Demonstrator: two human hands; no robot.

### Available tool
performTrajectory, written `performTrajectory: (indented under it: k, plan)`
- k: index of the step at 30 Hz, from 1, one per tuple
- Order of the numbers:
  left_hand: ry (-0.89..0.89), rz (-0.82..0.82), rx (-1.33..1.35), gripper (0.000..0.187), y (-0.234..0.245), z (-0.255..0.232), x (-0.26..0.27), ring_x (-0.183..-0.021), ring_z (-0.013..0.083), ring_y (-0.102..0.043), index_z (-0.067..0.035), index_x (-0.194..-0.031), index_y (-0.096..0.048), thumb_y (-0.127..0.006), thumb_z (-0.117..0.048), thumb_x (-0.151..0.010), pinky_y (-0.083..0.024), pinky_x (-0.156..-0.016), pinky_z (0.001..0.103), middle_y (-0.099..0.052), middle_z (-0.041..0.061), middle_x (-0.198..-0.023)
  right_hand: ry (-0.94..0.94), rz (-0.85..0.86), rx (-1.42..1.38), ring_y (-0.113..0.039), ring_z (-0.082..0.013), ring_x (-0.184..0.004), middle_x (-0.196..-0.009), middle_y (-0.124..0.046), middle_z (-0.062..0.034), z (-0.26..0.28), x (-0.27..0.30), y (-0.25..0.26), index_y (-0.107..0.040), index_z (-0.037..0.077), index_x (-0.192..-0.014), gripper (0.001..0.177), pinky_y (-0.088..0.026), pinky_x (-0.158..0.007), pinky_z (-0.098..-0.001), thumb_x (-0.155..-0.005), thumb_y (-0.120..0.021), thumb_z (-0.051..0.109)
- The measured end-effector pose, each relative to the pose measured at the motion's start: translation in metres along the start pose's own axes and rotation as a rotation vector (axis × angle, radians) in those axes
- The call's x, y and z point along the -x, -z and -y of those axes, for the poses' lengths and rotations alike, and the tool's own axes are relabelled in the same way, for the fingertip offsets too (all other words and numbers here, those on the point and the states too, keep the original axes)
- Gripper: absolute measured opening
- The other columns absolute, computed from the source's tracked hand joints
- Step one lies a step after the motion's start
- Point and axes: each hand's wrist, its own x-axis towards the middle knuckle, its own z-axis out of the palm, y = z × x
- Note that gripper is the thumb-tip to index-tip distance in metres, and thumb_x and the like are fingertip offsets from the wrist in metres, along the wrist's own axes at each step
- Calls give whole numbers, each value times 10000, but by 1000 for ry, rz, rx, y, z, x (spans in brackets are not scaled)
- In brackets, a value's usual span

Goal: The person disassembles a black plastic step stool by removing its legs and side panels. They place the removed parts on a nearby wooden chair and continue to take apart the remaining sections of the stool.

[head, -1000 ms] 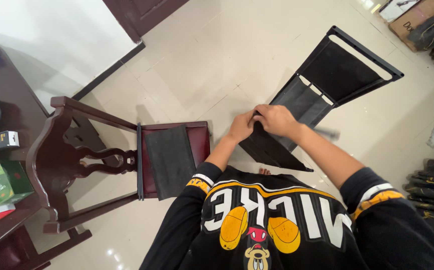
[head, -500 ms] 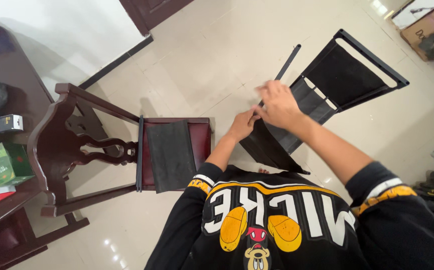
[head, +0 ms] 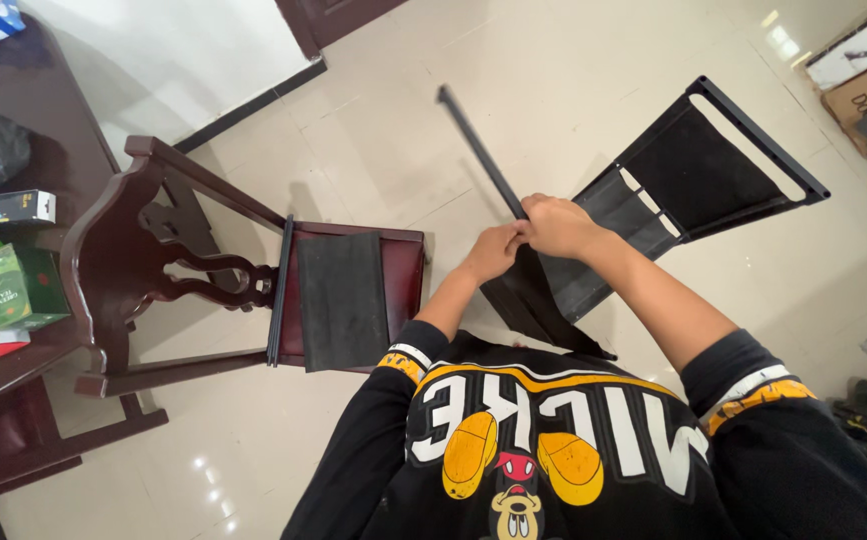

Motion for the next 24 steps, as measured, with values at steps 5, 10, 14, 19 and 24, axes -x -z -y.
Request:
performTrajectory:
  k: [5, 10, 14, 19, 24]
  plan:
    - [115, 83, -113, 204, -7, 12, -5, -914, 418, -667, -80, -1107, -701, -520, -156, -1052, -514, -784, 468, -733, 187, -989, 218, 28, 222, -688, -339, -979, -1118, -609, -148, 9, 5, 0, -619, 25, -1072, 332, -569, -815, -417, -763, -738, 56]
    - [127, -4, -98, 199, -7, 28, -1, -936, 429, -676, -24, -1039, -677, -570, -191, -1025, -537, -782, 461, -726, 220, -966, 454, -204, 210, -696, -309, -975, -1066, -591, -124, 16, 12, -5, -639, 47, -1039, 303, -578, -805, -403, -755, -714, -26]
    - [101, -30, -47, 231, -4, 28, 3, -921, 440, -666, -38, -1037, -694, -554, -222, -1017, -526, -763, 476, -713, 230, -958, 446, -161, 175, -695, -306, -948, -1056, -615, -109, 16, 14, 2, -651, 49, -1038, 322, -580, -787, -403, -730, -676, -41]
    - [142, -43, -108, 179, -8, 29, 5, -917, 460, -649, -22, -1024, -646, -565, -181, -1015, -512, -762, 503, -698, 240, -940, 436, -202, 143, -696, -345, -849, -954, -644, -149, 19, 18, 3, -609, 29, -1034, 168, -572, -748, -428, -884, -659, 87]
    - [58, -47, -127, 140, -9, 23, 9, -931, 462, -639, -26, -1081, -624, -554, -109, -993, -506, -788, 516, -700, 232, -948, 37, -284, -91, -683, -431, -739, -775, -695, -240, 26, 10, -6, -477, -7, -1251, 442, -547, -723, -503, -902, -681, 173]
